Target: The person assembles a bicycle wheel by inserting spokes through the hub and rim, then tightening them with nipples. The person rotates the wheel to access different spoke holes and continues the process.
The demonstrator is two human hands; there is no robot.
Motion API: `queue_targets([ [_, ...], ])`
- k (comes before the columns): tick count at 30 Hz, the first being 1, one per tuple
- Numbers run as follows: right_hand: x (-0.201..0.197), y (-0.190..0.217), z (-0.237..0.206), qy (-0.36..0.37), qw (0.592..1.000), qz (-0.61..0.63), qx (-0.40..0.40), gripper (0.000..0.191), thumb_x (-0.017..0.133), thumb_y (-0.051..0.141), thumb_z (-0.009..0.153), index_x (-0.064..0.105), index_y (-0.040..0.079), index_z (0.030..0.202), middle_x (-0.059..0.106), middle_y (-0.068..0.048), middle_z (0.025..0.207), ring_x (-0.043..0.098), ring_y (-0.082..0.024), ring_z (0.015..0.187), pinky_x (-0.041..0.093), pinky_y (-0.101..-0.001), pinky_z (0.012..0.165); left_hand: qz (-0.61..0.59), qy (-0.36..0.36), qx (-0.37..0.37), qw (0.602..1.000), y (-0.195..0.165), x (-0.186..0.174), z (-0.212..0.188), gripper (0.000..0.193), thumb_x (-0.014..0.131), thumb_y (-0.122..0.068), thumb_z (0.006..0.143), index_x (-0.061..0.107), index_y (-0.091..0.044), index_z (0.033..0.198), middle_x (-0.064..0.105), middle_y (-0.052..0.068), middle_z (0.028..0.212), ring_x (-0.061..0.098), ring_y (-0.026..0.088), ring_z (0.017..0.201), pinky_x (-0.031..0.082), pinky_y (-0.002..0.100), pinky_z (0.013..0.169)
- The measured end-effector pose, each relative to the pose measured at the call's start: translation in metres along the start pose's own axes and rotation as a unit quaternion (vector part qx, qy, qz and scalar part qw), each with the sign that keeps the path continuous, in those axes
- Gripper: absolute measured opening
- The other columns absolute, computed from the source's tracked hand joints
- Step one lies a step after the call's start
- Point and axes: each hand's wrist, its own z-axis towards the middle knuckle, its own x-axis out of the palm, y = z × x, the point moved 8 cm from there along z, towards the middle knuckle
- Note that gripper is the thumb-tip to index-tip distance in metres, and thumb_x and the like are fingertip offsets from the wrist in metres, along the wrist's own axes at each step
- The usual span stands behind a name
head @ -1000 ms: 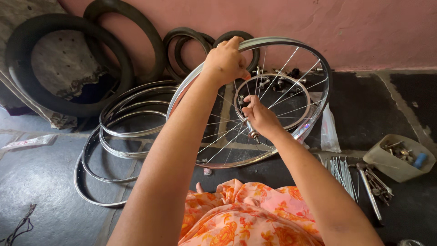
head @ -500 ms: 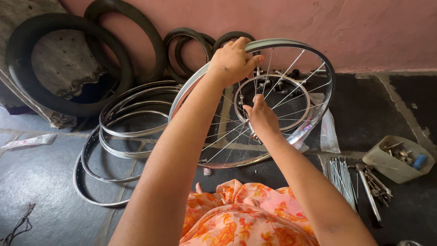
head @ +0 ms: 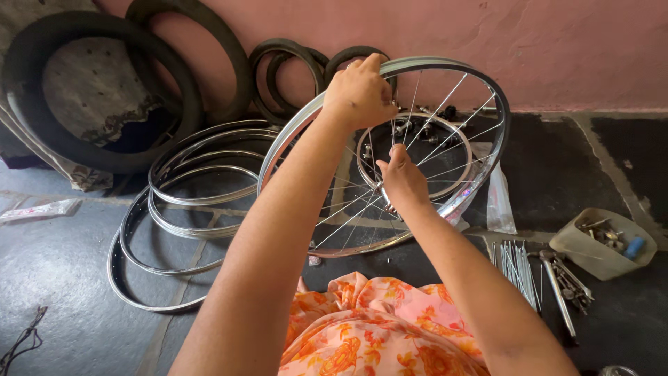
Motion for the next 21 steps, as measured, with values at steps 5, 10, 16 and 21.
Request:
queue_targets([
  [5,0.007,0.004,-0.004,-0.023,0.998,-0.035,0.038,0.039,0.065,0.033,0.1,0.042,0.003,0.113,0.066,-0.025,0.102,0.069,-0.046,0.084,0.057,-0.0546,0.065,0.025,0.027,-0.033,0.999,-0.003,0.002,0.001,0.042,0.086,-0.06,0.069,0.078,-0.018,0.07,0.056,0.004,0.124,0.056,0.026,0.114,0.047,0.043,0.094],
  [10,0.009,0.007,-0.005,-0.044,0.998,-0.036,0.032,0.037,0.064,0.032,0.101,0.042,0.003,0.109,0.064,-0.025,0.099,0.068,-0.046,0.082,0.057,-0.0546,0.063,0.022,-0.036,-0.021,0.999,-0.005,-0.001,-0.002,0.02,0.083,-0.037,0.072,0.079,-0.018,0.073,0.059,0.002,0.124,0.06,0.026,0.112,0.049,0.043,0.093],
  [16,0.022,-0.019,0.003,0.105,0.974,0.201,0.01,0.043,0.065,0.03,0.101,0.039,0.001,0.119,0.066,-0.018,0.089,0.07,-0.033,0.076,0.057,-0.0419,0.068,0.028,0.034,-0.039,0.998,0.006,0.01,0.0,0.024,0.085,-0.041,0.072,0.079,-0.019,0.078,0.056,0.004,0.129,0.057,0.027,0.118,0.048,0.043,0.096],
  [21,0.015,-0.043,0.007,0.176,0.916,0.359,-0.023,0.018,0.055,0.012,0.098,0.055,-0.001,0.111,0.067,-0.009,0.086,0.07,-0.014,0.079,0.058,-0.0271,0.072,0.003,0.048,-0.04,0.998,0.015,0.008,0.0,0.036,0.09,-0.049,0.066,0.079,-0.019,0.082,0.05,0.004,0.143,0.05,0.029,0.128,0.045,0.042,0.1],
])
